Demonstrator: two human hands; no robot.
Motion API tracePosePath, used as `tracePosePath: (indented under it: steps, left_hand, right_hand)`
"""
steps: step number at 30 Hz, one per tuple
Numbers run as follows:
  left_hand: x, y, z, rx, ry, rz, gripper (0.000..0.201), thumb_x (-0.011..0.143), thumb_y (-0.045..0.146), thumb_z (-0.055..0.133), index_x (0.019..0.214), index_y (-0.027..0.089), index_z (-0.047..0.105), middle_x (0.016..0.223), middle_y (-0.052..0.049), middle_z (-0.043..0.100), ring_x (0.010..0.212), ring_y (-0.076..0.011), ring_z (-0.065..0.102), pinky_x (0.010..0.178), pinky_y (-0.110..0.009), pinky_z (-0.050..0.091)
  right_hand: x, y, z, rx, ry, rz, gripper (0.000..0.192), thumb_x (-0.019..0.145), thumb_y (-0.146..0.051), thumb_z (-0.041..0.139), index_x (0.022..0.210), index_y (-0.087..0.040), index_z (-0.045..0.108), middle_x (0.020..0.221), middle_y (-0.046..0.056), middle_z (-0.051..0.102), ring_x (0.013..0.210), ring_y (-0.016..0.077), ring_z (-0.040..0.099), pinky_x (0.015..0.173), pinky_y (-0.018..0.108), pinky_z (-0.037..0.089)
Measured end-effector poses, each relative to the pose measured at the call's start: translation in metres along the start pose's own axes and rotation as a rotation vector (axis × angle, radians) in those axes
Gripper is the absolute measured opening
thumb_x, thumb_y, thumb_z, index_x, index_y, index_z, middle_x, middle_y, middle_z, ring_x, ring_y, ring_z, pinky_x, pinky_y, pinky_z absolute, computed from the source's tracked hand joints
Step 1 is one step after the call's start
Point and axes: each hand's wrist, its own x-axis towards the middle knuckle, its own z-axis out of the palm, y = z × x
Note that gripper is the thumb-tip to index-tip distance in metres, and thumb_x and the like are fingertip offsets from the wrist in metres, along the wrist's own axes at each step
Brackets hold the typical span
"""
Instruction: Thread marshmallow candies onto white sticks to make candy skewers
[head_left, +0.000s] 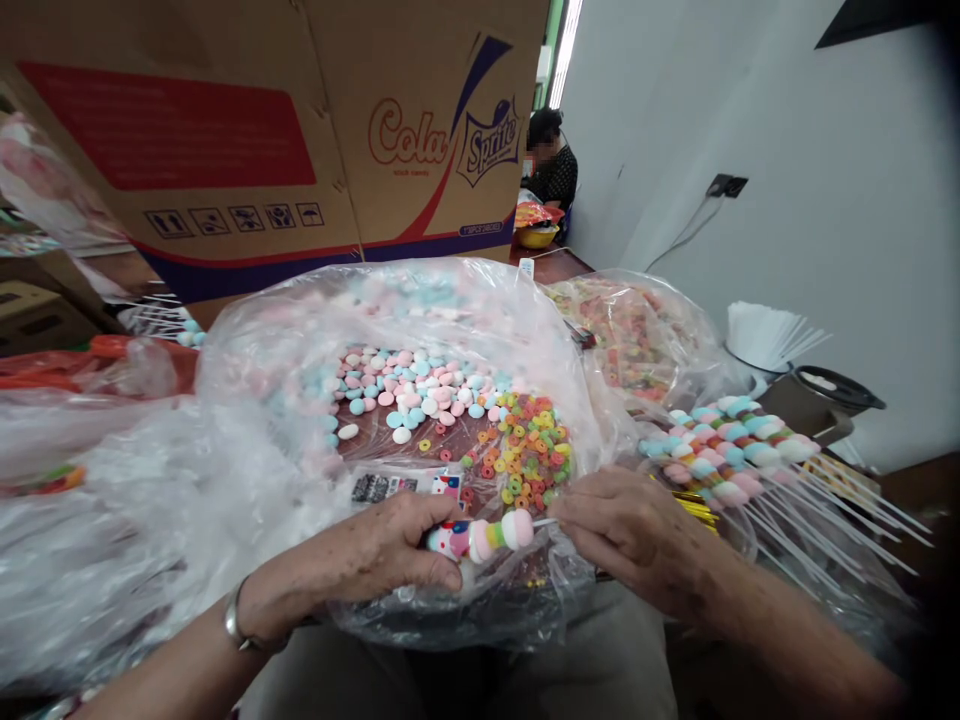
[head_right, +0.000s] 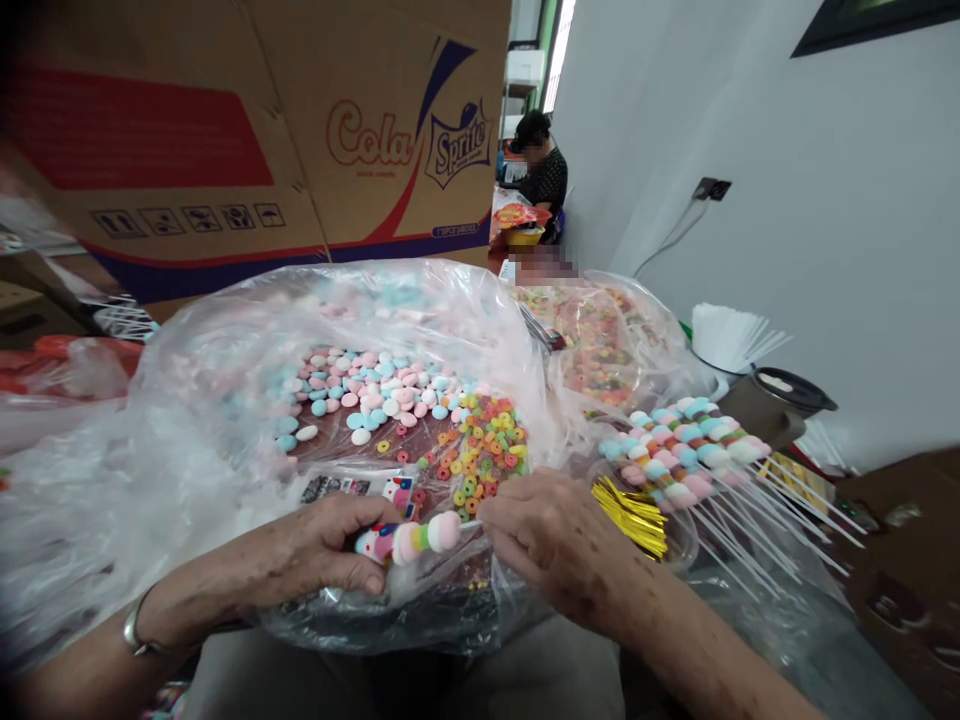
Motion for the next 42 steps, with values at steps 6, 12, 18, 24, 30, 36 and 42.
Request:
tracePosePath:
  steps: [6,12,18,24,30,36,42]
  left_hand:
    - [0.006,0.002,0.004,-0.056,-0.117,-0.101,0.049,0.076,0.064,0.076,0.094,0.019,0.068,0.078,0.004,0.056,0.072,-0.0159,0.045,0.062,-0.023,0.034]
    - [0.005,-0.001,0.005,-0.341,-0.227,-0.194,0.047,0.067,0.057,0.085,0.087,0.018,0.067,0.072,0.005,0.053,0.064,-0.012,0.041,0.056,-0.021,0.034]
    - [0.005,0.002,0.007,-0.344,-0.132,-0.285,0.043,0.072,0.045,0.084,0.102,0.019,0.068,0.073,0.004,0.059,0.066,-0.0152,0.052,0.057,-0.022,0.038]
    - [0.009,0.006,0.002,-0.071,-0.138,-0.136,0.041,0.075,0.056,0.08,0.086,0.019,0.067,0.072,0.005,0.054,0.067,-0.0149,0.045,0.058,-0.023,0.034]
    - [0.009,0.006,0.005,-0.303,-0.232,-0.231,0.049,0.063,0.058,0.087,0.082,0.019,0.065,0.066,0.006,0.056,0.055,-0.0114,0.047,0.048,-0.021,0.034]
    - [0.01,-0.001,0.013,-0.529,-0.28,-0.382,0.055,0.05,0.055,0.094,0.077,0.019,0.061,0.061,0.006,0.058,0.049,-0.0096,0.047,0.046,-0.021,0.041]
    - [0.013,-0.003,0.017,-0.474,-0.209,-0.325,0.055,0.054,0.05,0.093,0.088,0.019,0.063,0.068,0.006,0.058,0.058,-0.0126,0.051,0.053,-0.024,0.044]
  right_hand:
    - [0.006,0.001,-0.001,-0.137,0.201,-0.167,0.024,0.095,-0.007,0.049,0.085,-0.019,0.067,0.073,0.001,0.067,0.067,0.0164,0.056,0.067,0.031,0.033]
    - [0.005,0.006,-0.005,-0.152,0.25,-0.225,0.022,0.097,-0.009,0.048,0.092,-0.019,0.067,0.071,0.001,0.065,0.066,0.0159,0.053,0.065,0.031,0.032]
    - [0.001,-0.002,-0.003,-0.108,0.19,-0.162,0.024,0.096,-0.009,0.046,0.091,-0.019,0.067,0.072,0.002,0.067,0.066,0.016,0.056,0.066,0.03,0.035]
    - [-0.001,-0.003,-0.008,-0.086,0.205,-0.157,0.023,0.095,-0.009,0.047,0.087,-0.019,0.067,0.072,0.001,0.068,0.065,0.0153,0.057,0.065,0.03,0.037]
    - [0.002,0.002,-0.011,-0.171,0.281,-0.234,0.018,0.097,-0.01,0.05,0.1,-0.018,0.066,0.073,0.001,0.068,0.066,0.0148,0.056,0.064,0.031,0.036]
    - [0.001,0.001,-0.004,-0.194,0.332,-0.294,0.018,0.101,-0.013,0.046,0.104,-0.018,0.064,0.075,0.003,0.068,0.065,0.0161,0.053,0.064,0.033,0.033]
    - [-0.002,-0.014,0.012,-0.044,0.126,-0.141,0.024,0.097,-0.012,0.046,0.084,-0.02,0.064,0.068,0.0,0.063,0.063,0.0149,0.054,0.063,0.031,0.033]
